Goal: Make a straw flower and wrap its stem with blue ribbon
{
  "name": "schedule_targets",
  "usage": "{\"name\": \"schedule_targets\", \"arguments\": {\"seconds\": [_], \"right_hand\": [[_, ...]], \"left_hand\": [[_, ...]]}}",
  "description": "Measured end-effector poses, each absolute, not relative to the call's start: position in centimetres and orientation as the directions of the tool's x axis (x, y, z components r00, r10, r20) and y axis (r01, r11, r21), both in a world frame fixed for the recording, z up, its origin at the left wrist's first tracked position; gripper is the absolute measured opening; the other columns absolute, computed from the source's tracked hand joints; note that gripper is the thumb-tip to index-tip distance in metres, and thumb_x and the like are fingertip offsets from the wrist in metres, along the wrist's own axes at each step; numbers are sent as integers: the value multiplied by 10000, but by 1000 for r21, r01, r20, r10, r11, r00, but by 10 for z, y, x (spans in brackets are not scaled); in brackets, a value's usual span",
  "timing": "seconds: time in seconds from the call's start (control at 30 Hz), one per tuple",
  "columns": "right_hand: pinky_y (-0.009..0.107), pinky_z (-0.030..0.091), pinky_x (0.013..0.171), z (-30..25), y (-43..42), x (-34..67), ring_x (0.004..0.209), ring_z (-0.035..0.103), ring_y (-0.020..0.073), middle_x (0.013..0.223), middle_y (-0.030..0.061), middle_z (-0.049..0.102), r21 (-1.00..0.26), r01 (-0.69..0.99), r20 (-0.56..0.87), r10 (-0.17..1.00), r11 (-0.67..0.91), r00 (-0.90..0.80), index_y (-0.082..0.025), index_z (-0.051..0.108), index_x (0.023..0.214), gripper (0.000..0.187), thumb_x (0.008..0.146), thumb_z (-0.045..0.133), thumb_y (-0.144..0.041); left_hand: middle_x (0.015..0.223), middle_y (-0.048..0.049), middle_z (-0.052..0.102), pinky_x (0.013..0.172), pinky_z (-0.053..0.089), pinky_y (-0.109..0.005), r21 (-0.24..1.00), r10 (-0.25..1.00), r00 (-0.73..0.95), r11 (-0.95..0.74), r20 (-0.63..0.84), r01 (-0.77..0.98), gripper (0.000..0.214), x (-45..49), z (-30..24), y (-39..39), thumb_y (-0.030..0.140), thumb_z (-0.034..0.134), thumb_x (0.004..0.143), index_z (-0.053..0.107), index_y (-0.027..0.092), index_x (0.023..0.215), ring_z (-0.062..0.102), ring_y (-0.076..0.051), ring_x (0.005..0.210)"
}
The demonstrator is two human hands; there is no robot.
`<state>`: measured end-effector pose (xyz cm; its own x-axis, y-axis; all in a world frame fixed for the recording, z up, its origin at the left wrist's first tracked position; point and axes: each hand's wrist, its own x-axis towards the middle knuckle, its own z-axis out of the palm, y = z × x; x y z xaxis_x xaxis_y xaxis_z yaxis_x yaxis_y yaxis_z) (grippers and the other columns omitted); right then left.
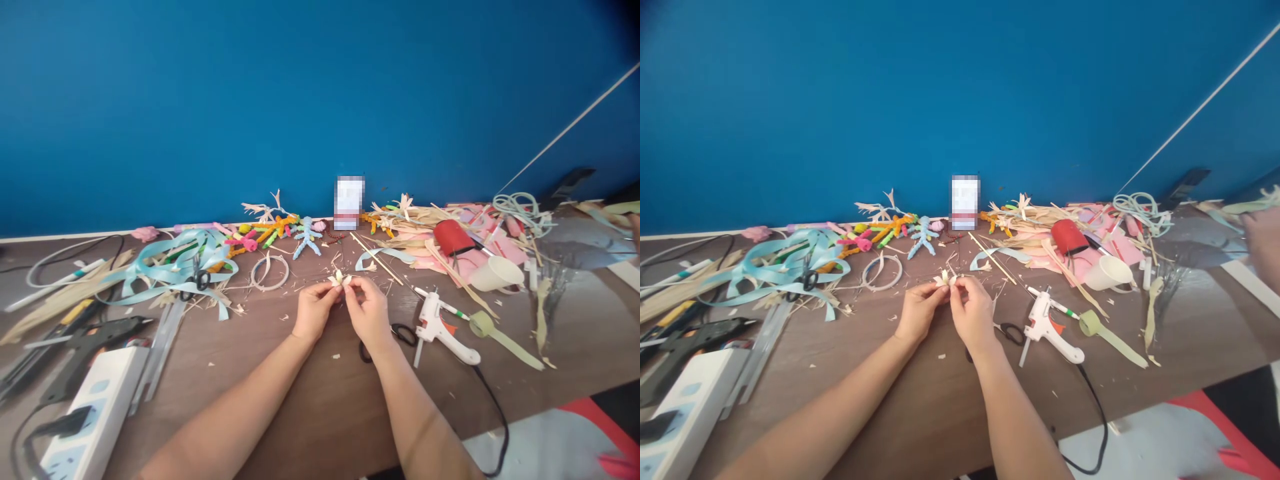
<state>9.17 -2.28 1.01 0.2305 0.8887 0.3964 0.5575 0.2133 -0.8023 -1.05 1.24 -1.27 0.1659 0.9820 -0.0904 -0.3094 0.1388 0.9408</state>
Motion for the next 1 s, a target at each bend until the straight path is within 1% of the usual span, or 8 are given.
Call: {"name": "schedule_targets", "arguments": {"seconds": [0.2,0.53,0.77,1.0], "right_hand": [[236,477,599,10,-22,92,725,548,145,804,35,573,-806,555,386,893,205,231,-192,519,816,77,808,444,-210],[252,483,623,8,-22,92,735,555,153,822,42,582,-816,549,373,891,183,258,-192,524,829,78,801,454,-215],[248,481,624,7,-22,92,746,555,152,828,38,575,-827,514,386,895,228,224,-202,511,847,78,808,445,-217],[262,455,659,5,-20,93,735,555,155,803,32,588,-804,562,387,888,194,247,-199,514,836,81,808,440,-214]], "left_hand": [[705,-26,668,612,476,-243,950,979,189,127,-74,-284,174,-12,-14,12,262,667,622,697,143,745,568,-124,610],[700,-30,659,616,471,-246,959,976,214,105,-48,-262,179,-12,-17,12,272,656,638,696,144,758,559,-127,619],[700,-25,659,598,467,-234,956,977,203,125,-71,-266,181,-12,-15,12,274,661,629,693,146,753,554,-119,606],[652,-13,637,575,450,-223,962,976,208,111,-59,-249,166,-12,-15,11,284,659,630,684,145,716,534,-108,572]]}}
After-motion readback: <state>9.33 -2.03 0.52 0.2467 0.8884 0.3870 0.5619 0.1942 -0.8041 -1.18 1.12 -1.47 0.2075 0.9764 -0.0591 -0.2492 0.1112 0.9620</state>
